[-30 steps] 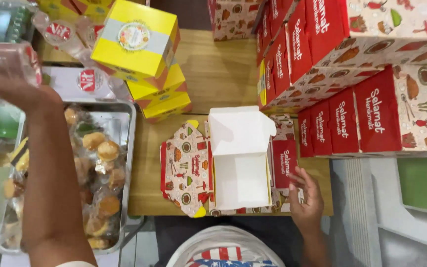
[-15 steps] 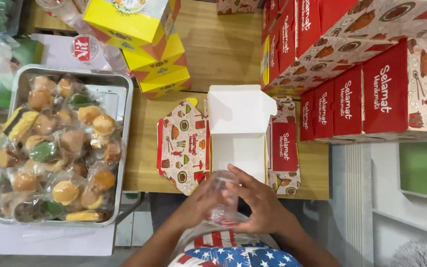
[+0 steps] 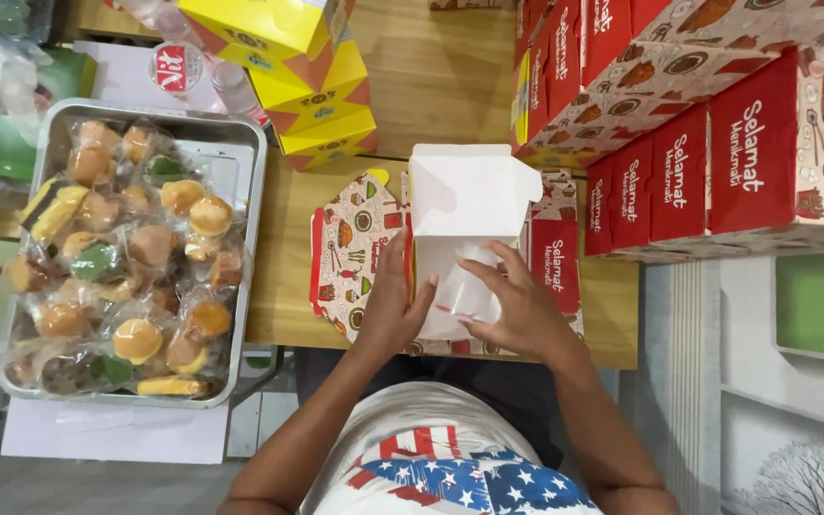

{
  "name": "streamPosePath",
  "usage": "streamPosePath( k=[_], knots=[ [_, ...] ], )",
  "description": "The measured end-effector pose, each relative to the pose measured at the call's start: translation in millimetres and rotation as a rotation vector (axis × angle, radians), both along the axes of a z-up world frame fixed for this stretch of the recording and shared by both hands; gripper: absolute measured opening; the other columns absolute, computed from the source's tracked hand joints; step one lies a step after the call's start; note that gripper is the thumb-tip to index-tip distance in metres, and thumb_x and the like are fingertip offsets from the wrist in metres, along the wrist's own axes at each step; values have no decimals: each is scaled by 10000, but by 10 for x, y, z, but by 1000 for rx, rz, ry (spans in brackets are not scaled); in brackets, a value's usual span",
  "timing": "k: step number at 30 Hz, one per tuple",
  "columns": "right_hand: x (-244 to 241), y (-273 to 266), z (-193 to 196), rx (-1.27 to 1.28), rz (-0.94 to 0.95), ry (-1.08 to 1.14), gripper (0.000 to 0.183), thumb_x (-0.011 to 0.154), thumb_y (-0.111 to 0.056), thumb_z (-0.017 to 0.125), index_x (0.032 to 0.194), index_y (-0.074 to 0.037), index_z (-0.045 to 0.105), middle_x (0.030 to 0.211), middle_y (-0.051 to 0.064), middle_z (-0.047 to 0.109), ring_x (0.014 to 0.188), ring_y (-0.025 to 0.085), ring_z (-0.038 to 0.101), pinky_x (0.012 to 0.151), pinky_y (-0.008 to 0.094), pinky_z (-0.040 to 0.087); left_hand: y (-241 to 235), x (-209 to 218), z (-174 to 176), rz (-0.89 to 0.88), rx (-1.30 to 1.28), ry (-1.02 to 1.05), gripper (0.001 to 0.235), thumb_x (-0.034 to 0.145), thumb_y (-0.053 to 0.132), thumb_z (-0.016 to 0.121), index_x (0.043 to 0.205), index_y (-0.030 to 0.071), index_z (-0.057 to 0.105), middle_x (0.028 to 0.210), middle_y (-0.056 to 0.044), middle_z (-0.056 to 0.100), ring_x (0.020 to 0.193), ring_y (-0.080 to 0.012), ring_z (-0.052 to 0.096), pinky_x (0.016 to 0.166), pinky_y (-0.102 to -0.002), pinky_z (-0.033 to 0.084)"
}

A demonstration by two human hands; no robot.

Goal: Packaging individual snacks into small cardboard boxes by placing them in plastic bags first.

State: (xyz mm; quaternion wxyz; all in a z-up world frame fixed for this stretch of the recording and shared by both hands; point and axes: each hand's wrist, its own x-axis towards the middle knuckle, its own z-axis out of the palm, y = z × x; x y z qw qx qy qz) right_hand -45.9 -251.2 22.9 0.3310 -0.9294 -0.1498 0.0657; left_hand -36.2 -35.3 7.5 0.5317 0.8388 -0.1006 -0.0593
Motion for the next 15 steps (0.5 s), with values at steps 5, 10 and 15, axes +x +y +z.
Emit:
streamPosePath(
  k=[5,10,15],
  knots=[
    [338,253,39,-46,204,302,768,709,-201,845,1426,-138,577,1466,324,424,1141,554,620,792,552,640,-78,33,-102,14,-241,227,645,1053,148,342,1610,-17,59,1571,-422,183,1479,-591,120,1197,-678,129],
    [362,383,138,-105,267,364,738,783,-141,807,1466,-117,526,1555,293,348,1198,537,594,823,513,650,-121,-8,-280,46,-294,201,577,1085,128,235,1632,63,62,1612,-365,188,1492,-547,97,1214,-648,84],
    [172,401,64,-178,250,327,689,877,-141,724,1510,-121,453,1570,332,302,1140,549,618,849,606,603,-126,-20,-499,57,-313,197,558,1096,135,229,1639,86,109,1676,-246,155,1538,-419,113,1247,-551,92]
  ],
)
